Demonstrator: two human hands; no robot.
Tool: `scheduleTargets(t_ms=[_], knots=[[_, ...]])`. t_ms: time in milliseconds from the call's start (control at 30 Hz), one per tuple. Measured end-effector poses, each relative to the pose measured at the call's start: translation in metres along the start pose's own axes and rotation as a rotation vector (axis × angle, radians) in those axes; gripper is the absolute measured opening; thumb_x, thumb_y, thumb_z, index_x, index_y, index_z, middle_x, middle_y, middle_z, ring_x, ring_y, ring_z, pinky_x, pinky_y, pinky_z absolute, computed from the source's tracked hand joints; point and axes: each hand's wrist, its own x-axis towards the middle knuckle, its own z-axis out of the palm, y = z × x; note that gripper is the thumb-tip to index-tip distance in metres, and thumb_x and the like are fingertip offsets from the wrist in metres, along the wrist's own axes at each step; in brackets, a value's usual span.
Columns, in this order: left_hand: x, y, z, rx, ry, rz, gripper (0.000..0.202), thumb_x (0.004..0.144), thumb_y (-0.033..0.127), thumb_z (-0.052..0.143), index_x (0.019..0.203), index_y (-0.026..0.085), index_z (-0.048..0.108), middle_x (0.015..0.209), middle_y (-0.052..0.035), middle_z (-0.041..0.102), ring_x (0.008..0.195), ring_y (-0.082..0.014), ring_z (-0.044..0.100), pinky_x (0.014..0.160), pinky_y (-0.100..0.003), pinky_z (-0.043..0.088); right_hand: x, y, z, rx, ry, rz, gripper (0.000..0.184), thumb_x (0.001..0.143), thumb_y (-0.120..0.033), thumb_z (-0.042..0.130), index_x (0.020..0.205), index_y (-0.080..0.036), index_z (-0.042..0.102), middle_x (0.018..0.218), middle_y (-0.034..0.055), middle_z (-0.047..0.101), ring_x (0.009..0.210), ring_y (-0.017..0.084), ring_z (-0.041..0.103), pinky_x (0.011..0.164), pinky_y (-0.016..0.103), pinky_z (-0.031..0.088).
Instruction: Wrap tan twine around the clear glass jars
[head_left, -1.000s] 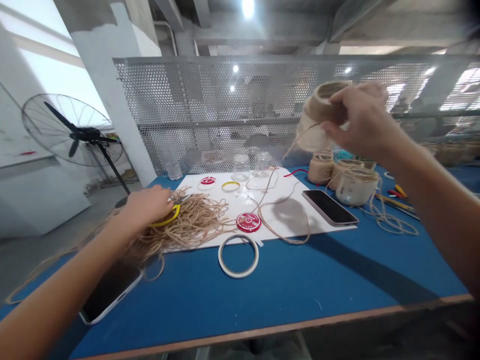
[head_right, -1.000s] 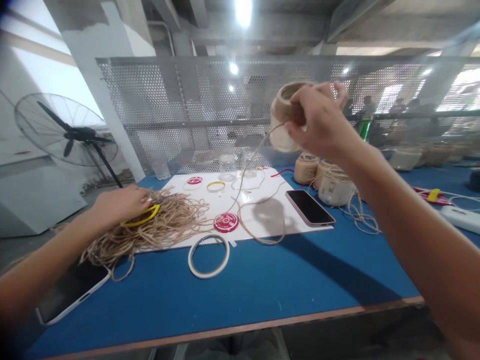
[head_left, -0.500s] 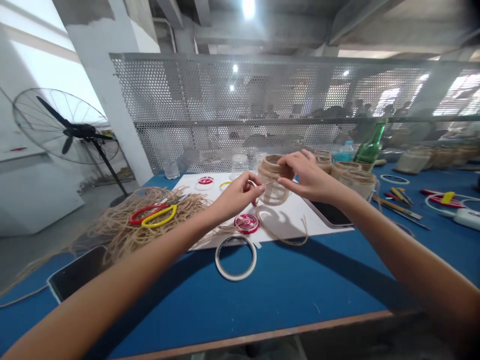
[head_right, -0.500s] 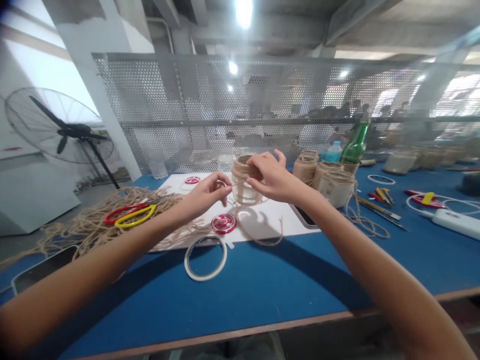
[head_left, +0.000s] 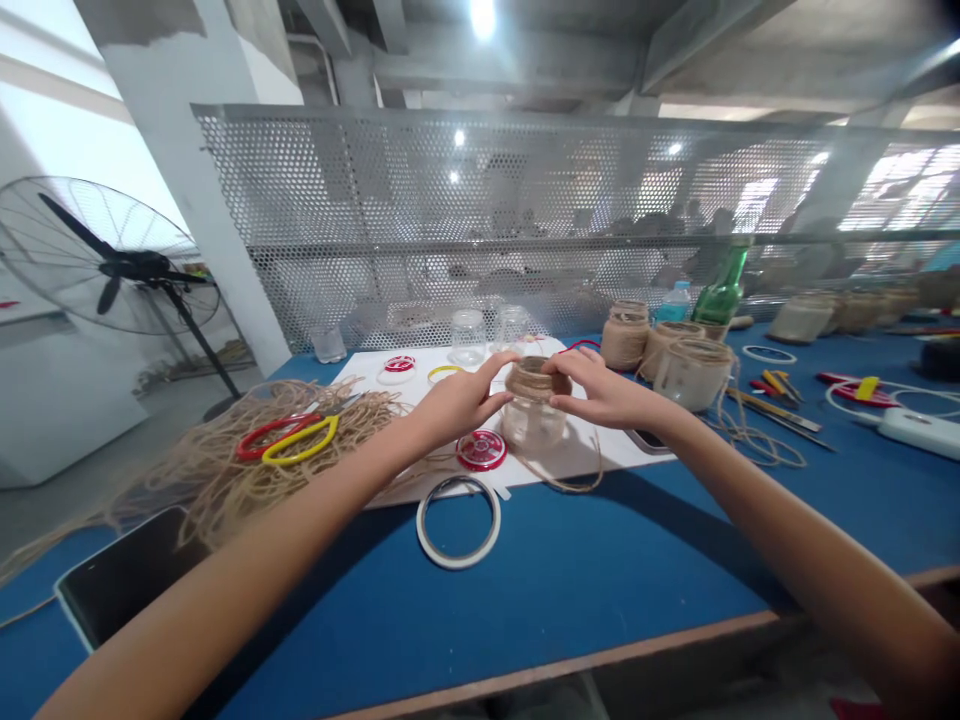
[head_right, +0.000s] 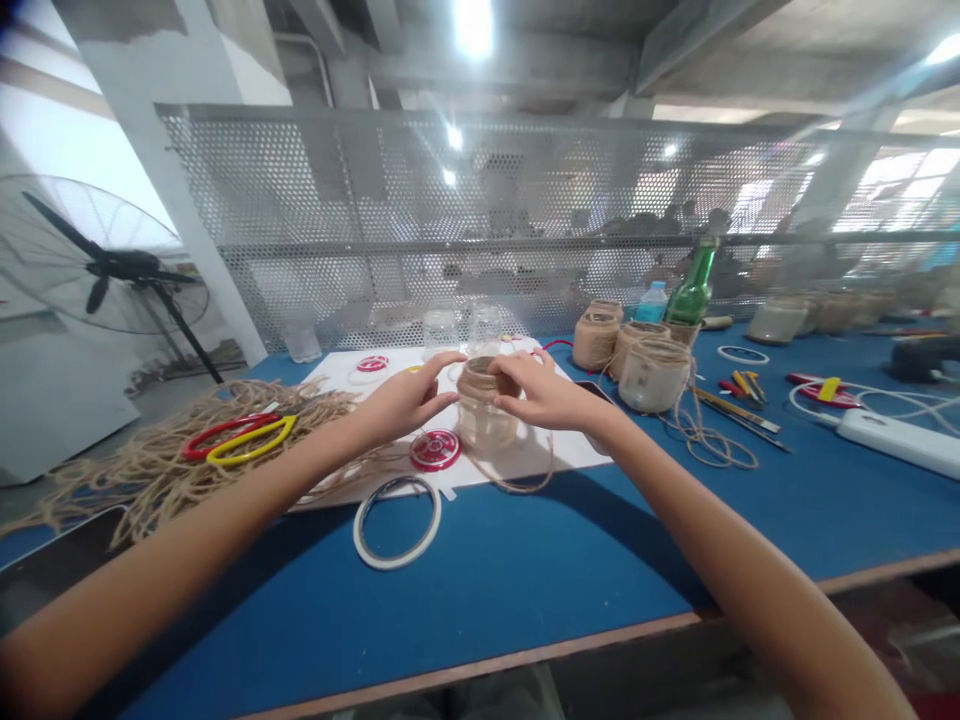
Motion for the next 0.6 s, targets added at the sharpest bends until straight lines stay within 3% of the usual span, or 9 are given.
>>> scheduleTargets(t_ms=[133,333,600], knots=[[0.002,-0.001,0.003,0.075,-0.047,0.046,0.05,0.091,0.036,0.041,0.137,0.025,0.025,0.061,0.0006,0.057,0.055,-0.014,0.051,0.057,-0.024,0.038,-0.002,0.004,0.002,0.022,-0.01,-0.006,0.017,0.083,-0.032,0.046,0.094,-0.019,0.045,0.083,0.003,0.053,0.079,0.018,0.046,0.083,0.037,0.032],[0.007,0.0,0.004,0.025,-0.091,0.112,0.049,0.091,0.035,0.039,0.137,0.025,0.026,0.059,0.0022,0.054,0.052,-0.0125,0.048,0.056,-0.024,0.037,-0.007,0.007,0.003,0.065,-0.015,-0.005,0.023,0.084,-0.038,0.046,0.098,-0.02,0.046,0.088,0.0037,0.053,0.085,0.019,0.046,0.086,0.037,0.032],[0.006,-0.006,0.007,-0.018,-0.131,0.139,0.043,0.091,0.034,0.038,0.132,0.022,0.033,0.061,0.001,0.058,0.053,-0.0122,0.05,0.055,-0.023,0.036,-0.008,-0.003,0.003,-0.058,0.034,0.027,0.021,0.082,-0.036,0.05,0.097,-0.021,0.048,0.101,0.0049,0.053,0.101,0.023,0.041,0.094,0.044,0.024]])
